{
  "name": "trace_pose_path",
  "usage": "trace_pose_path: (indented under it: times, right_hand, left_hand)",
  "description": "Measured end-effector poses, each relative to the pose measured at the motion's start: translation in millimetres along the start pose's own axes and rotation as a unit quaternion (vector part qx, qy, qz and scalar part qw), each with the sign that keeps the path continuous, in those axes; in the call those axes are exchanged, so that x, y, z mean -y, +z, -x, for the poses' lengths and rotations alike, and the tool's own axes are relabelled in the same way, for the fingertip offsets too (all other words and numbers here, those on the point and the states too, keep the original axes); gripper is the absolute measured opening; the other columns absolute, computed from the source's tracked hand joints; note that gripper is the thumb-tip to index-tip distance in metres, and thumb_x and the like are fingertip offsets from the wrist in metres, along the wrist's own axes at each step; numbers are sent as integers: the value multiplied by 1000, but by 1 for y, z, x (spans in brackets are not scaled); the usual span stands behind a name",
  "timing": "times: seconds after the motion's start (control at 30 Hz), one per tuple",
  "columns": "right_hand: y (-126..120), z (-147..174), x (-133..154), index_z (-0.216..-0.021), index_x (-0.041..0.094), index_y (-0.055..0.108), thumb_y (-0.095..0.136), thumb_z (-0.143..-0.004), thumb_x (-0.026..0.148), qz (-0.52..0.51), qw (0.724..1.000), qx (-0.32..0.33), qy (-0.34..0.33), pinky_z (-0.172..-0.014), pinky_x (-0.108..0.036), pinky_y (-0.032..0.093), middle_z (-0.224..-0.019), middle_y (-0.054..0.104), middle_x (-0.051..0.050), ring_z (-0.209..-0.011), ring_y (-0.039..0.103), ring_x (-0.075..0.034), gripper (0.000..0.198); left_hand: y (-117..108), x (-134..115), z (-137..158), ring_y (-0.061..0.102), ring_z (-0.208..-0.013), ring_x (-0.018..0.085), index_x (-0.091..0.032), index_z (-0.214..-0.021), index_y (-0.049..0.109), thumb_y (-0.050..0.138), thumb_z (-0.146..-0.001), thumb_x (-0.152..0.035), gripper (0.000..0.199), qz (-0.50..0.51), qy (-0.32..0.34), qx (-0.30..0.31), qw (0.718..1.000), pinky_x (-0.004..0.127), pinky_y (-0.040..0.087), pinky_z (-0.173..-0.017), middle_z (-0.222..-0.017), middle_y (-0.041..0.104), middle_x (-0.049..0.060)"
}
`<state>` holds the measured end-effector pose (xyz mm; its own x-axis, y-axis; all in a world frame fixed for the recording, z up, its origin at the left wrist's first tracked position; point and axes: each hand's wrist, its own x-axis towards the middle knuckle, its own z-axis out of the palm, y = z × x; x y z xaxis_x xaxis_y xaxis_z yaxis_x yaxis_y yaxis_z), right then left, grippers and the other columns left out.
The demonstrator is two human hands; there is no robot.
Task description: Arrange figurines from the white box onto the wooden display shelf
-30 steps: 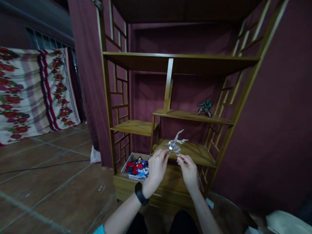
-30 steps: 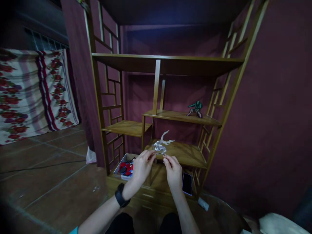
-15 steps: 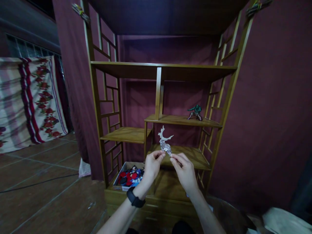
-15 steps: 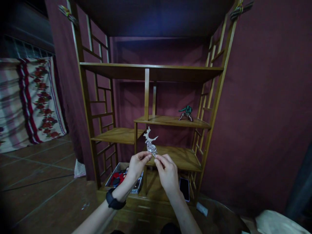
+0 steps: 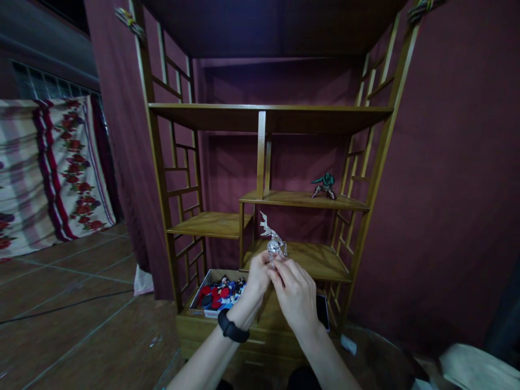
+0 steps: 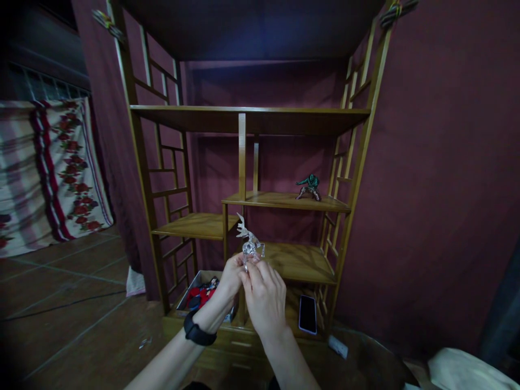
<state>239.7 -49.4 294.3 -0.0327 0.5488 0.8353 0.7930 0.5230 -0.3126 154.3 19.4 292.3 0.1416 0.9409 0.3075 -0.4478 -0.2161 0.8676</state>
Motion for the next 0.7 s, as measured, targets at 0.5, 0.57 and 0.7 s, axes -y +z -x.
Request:
trace_pose_path:
  times: [0.5,0.57,0.7]
  right_hand:
    - [-10,-6,-31,-95,22,64,40,-87,35,-50,995,-33,78,-68,-24,44,-80,61,-3,-71,58,-14,28]
    - [-9,-7,-38,-94,22,64,40,-87,35,-61,993,-32,94,-68,-24,44,-81,62,-4,-71,58,-14,28]
    - [-5,-5,-47,-95,22,64,40,-86,35,-71,990,-28,117,-69,-26,45,-85,64,-5,-74,60,-16,28]
  left_hand:
    - [-13,8,-3,53,-58,12,-12,-71,63,66,-63,-29,19,-162,98,-34,981,23,42,-58,-63,61,2]
    - [-16,8,-1,54,-61,13,-13,-74,63,63,-67,-29,18,-222,124,-42,966,24,42,-59,-66,62,3]
    - [-19,4,7,58,-68,16,-16,-80,65,60,-71,-29,16,-342,162,-74,923,26,43,-64,-76,65,5]
